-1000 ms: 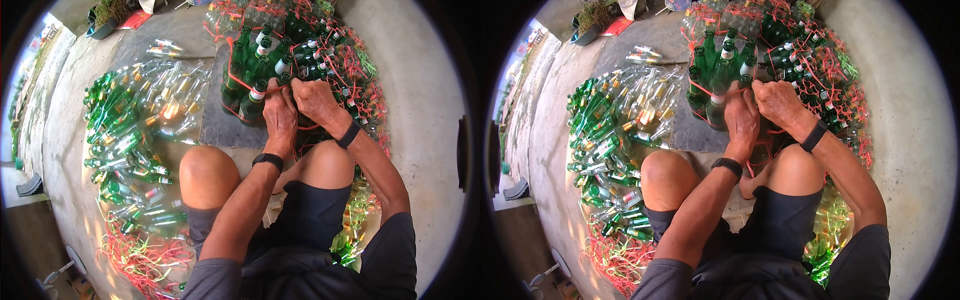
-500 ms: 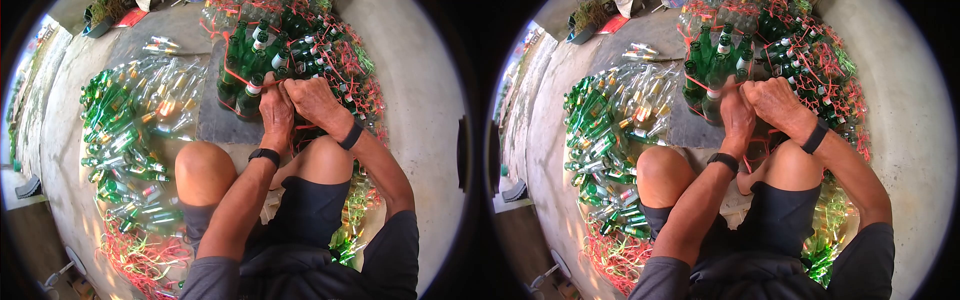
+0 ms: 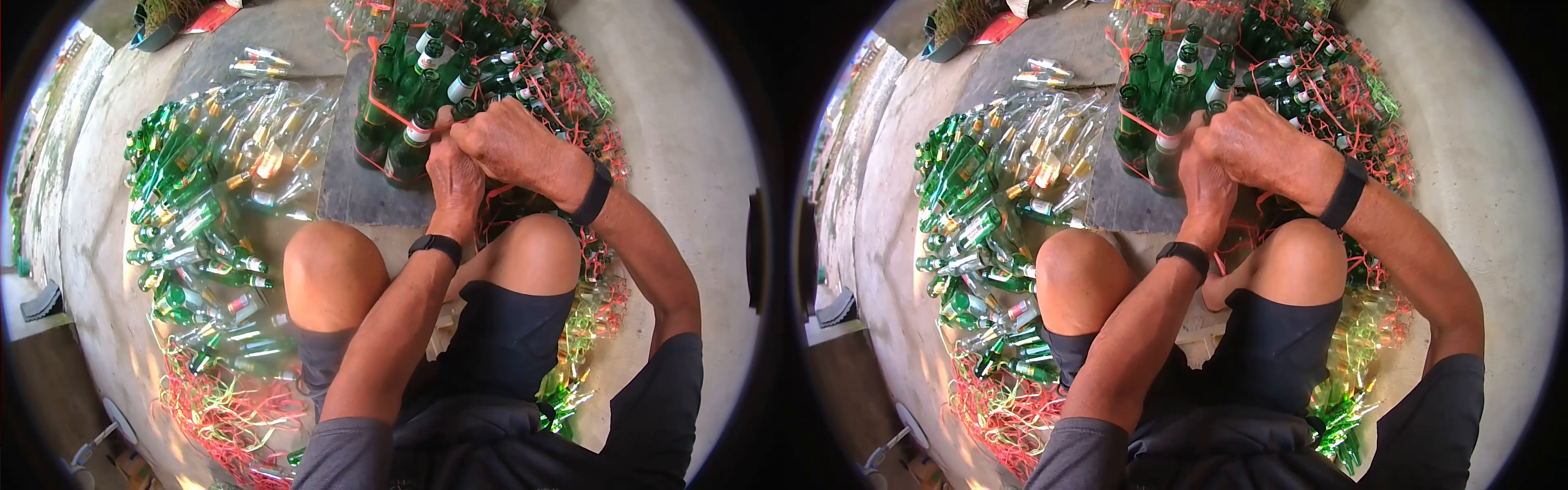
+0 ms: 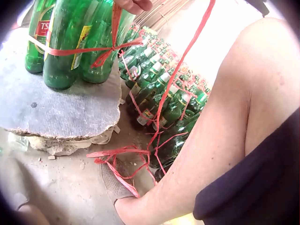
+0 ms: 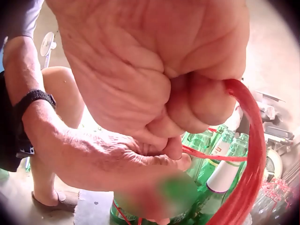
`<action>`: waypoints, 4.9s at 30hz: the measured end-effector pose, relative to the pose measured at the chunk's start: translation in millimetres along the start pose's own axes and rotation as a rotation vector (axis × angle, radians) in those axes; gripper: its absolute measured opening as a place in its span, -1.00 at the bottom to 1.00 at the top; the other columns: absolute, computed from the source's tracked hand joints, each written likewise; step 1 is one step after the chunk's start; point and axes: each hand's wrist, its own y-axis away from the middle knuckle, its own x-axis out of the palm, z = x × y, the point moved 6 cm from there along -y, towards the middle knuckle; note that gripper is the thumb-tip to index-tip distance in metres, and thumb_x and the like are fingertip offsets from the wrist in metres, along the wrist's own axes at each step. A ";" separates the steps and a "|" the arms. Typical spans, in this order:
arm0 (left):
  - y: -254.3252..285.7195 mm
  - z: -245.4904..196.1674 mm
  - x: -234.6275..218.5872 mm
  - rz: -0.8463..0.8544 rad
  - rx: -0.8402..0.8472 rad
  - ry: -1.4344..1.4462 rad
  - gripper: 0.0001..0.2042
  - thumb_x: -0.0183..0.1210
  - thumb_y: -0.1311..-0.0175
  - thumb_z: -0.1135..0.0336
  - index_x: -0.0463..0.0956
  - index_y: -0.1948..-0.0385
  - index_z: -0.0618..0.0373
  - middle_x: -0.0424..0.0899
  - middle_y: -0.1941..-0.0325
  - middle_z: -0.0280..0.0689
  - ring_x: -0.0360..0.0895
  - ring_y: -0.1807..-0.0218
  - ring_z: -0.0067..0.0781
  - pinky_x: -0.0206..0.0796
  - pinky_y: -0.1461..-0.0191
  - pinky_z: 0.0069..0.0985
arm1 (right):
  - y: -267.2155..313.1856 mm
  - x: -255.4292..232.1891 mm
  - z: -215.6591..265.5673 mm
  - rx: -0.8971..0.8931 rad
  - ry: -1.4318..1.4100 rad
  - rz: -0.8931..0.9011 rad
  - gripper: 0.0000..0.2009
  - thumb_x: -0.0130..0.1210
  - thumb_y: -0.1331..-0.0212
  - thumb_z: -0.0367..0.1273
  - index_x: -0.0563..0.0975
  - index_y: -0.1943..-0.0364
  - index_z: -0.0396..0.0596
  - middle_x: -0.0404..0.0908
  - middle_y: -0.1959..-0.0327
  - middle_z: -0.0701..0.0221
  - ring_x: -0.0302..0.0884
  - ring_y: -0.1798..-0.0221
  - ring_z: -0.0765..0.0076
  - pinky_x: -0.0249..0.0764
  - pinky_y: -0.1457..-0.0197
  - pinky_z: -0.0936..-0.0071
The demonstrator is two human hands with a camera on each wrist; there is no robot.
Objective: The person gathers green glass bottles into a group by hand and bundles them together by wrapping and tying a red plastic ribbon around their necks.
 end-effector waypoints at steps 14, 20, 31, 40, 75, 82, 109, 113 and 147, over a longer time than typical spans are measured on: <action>1.7 8.5 3.7 -0.041 0.006 -0.017 -0.79 0.07 -0.56 0.32 0.43 -0.01 0.29 0.60 0.26 0.11 0.66 0.27 0.15 0.42 0.22 -0.03 | -42.1 -10.2 -25.0 -0.109 -0.022 0.023 -0.92 0.31 0.19 -0.41 0.64 0.58 -0.07 0.65 0.54 0.13 0.72 0.35 -0.11 0.60 0.31 0.05; -0.9 -1.6 -0.5 -0.109 0.098 0.024 -0.82 0.02 -0.60 0.37 0.42 -0.04 0.28 0.58 0.24 0.08 0.63 0.36 0.06 0.43 0.25 -0.08 | -54.3 -3.1 -51.8 -0.055 -0.211 0.051 -0.92 0.24 0.07 -0.40 0.61 0.56 -0.09 0.61 0.53 0.17 0.64 0.35 -0.12 0.50 0.29 0.02; 0.3 -1.2 0.4 0.011 -0.023 0.071 -0.62 0.04 -0.55 0.40 0.31 -0.32 0.34 0.55 -0.01 0.32 0.49 -0.02 0.51 0.38 -0.01 0.11 | -64.8 15.5 -71.9 -0.018 -0.531 0.173 -0.84 0.28 -0.01 -0.34 0.69 0.46 -0.19 0.63 0.53 0.12 0.64 0.41 0.01 0.50 0.28 0.11; -0.4 -4.8 -0.7 0.007 -0.035 0.116 -0.72 0.03 -0.56 0.41 0.36 -0.19 0.33 0.55 0.06 0.28 0.49 0.04 0.49 0.35 0.03 0.12 | -59.7 11.9 -84.4 0.073 -0.476 0.123 -0.79 0.33 -0.01 -0.31 0.66 0.53 -0.20 0.58 0.61 0.15 0.57 0.52 0.07 0.42 0.39 0.13; -3.3 -2.1 -3.6 0.013 -0.021 0.033 -0.66 0.00 -0.60 0.33 0.36 -0.26 0.31 0.67 0.32 -0.01 0.70 0.48 -0.20 0.52 0.38 -0.25 | 31.9 50.2 -64.6 0.588 -0.642 -0.336 -0.88 0.04 -0.37 -0.40 0.53 0.19 -0.17 0.65 0.38 0.01 0.63 0.23 -0.28 0.53 0.21 -0.01; -3.8 -6.9 -6.2 0.074 -0.104 0.060 -0.67 -0.01 -0.59 0.33 0.36 -0.25 0.30 0.68 0.37 -0.04 0.71 0.48 -0.21 0.53 0.37 -0.27 | 31.8 44.2 -57.2 0.562 -0.663 -0.360 -0.84 -0.01 -0.33 -0.44 0.58 0.15 -0.16 0.64 0.36 -0.04 0.63 0.20 -0.32 0.56 0.17 -0.04; 10.4 -17.5 -15.8 0.171 0.050 -0.205 -0.55 0.05 -0.42 0.48 0.21 -0.29 0.43 0.51 -0.07 0.37 0.55 0.04 0.50 0.45 0.02 0.12 | 46.7 26.3 -26.0 0.475 -0.474 -0.060 -0.83 0.09 -0.32 -0.34 0.54 0.36 -0.14 0.66 0.40 -0.03 0.63 0.21 -0.34 0.51 0.11 -0.18; 12.2 -28.5 -24.3 0.104 0.195 -0.253 -0.61 0.04 -0.45 0.46 0.26 -0.23 0.48 0.51 -0.02 0.34 0.59 0.13 0.48 0.49 0.08 0.14 | 49.1 26.7 -21.1 0.478 -0.545 -0.008 -0.83 0.09 -0.31 -0.34 0.54 0.36 -0.15 0.65 0.39 -0.03 0.63 0.19 -0.34 0.52 0.09 -0.18; 0.9 -13.6 -50.4 0.033 -0.203 -0.183 -0.68 0.09 -0.42 0.24 0.62 0.44 0.31 0.66 0.44 0.21 0.64 0.31 0.37 0.45 0.16 0.08 | 0.3 -14.1 -35.0 0.163 -0.509 -0.402 -0.84 0.06 -0.21 -0.53 0.63 0.19 -0.11 0.70 0.22 0.21 0.64 0.09 -0.03 0.55 -0.01 0.11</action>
